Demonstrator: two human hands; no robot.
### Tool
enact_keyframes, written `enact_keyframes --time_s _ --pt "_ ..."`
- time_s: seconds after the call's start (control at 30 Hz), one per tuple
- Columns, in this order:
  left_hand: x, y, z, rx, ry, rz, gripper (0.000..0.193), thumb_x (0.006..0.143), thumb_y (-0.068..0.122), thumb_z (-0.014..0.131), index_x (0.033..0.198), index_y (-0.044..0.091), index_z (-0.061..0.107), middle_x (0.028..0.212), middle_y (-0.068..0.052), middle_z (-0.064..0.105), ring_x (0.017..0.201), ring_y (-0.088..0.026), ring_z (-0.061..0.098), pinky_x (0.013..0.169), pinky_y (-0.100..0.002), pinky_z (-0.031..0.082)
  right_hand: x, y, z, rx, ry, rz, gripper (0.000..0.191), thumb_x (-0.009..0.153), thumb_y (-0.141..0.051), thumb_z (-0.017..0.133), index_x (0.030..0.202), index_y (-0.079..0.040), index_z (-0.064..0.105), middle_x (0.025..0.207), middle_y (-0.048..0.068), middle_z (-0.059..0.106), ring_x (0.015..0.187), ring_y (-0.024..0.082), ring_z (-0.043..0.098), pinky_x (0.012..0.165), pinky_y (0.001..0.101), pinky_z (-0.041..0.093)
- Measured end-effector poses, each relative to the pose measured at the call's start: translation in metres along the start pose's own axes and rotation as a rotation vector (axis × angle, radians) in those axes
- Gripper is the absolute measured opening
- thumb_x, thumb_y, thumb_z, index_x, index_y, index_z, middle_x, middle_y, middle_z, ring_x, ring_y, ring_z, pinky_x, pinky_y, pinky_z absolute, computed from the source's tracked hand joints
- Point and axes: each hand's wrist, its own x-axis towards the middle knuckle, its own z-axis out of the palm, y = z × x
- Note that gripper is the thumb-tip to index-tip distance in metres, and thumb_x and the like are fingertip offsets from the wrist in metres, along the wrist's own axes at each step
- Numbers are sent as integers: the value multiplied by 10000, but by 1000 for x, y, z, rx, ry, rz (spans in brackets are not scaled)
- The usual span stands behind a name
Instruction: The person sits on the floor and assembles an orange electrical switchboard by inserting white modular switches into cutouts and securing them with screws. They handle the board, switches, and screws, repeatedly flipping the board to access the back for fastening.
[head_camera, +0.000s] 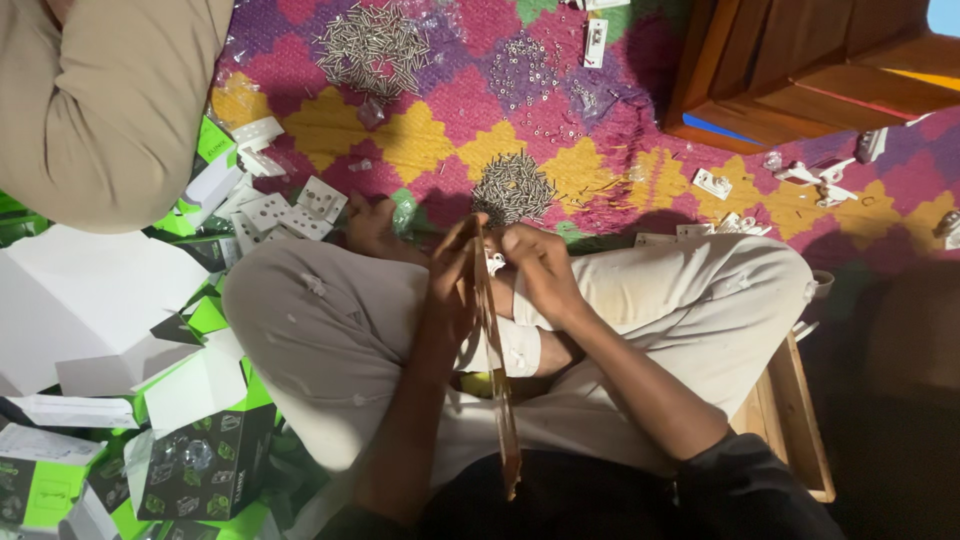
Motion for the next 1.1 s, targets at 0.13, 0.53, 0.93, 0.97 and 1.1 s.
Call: enact_keyframes --time_s 0.13,0.53,0.93,0.97,1.1 --pt "-6 0 1 47 -73 -11 433 1022 116 596 1438 6 547 1206 -73 665 1052 -135 633 891 -266 494 4 1 -5 91 -4 -21 195 1067 -23 574 935 31 708 814 28 689 690 56 549 600 228 424" --pt "-9 5 8 234 -61 50 388 1078 168 535 1404 -42 557 1142 -31 668 921 -58 595 778 -200 461 1 -3 -4 58 33 120 225 1098 -105 643 951 41 733 708 18 555 584 66 420 508 229 311" --pt "-17 21 34 111 37 -106 409 1026 209 602 1380 9 562 985 -3 615 848 -68 585 710 -220 452 -7 14 13 -101 107 -108 179 1048 -163 626 988 5 645 785 -35 586 665 20 449 568 221 355" --pt "-18 20 35 128 66 -126 414 1008 207 605 1370 12 561 997 -7 623 882 -80 607 744 -232 477 -5 16 14 -113 144 -114 192 1058 -163 613 956 -4 648 773 -28 584 663 29 469 573 228 368" --pt "-14 12 35 127 42 14 448 953 149 616 1381 32 556 1175 -11 672 1045 -98 636 903 -240 510 19 16 5 37 162 -21 339 1125 -190 540 853 -30 665 752 1 645 660 69 552 623 251 432"
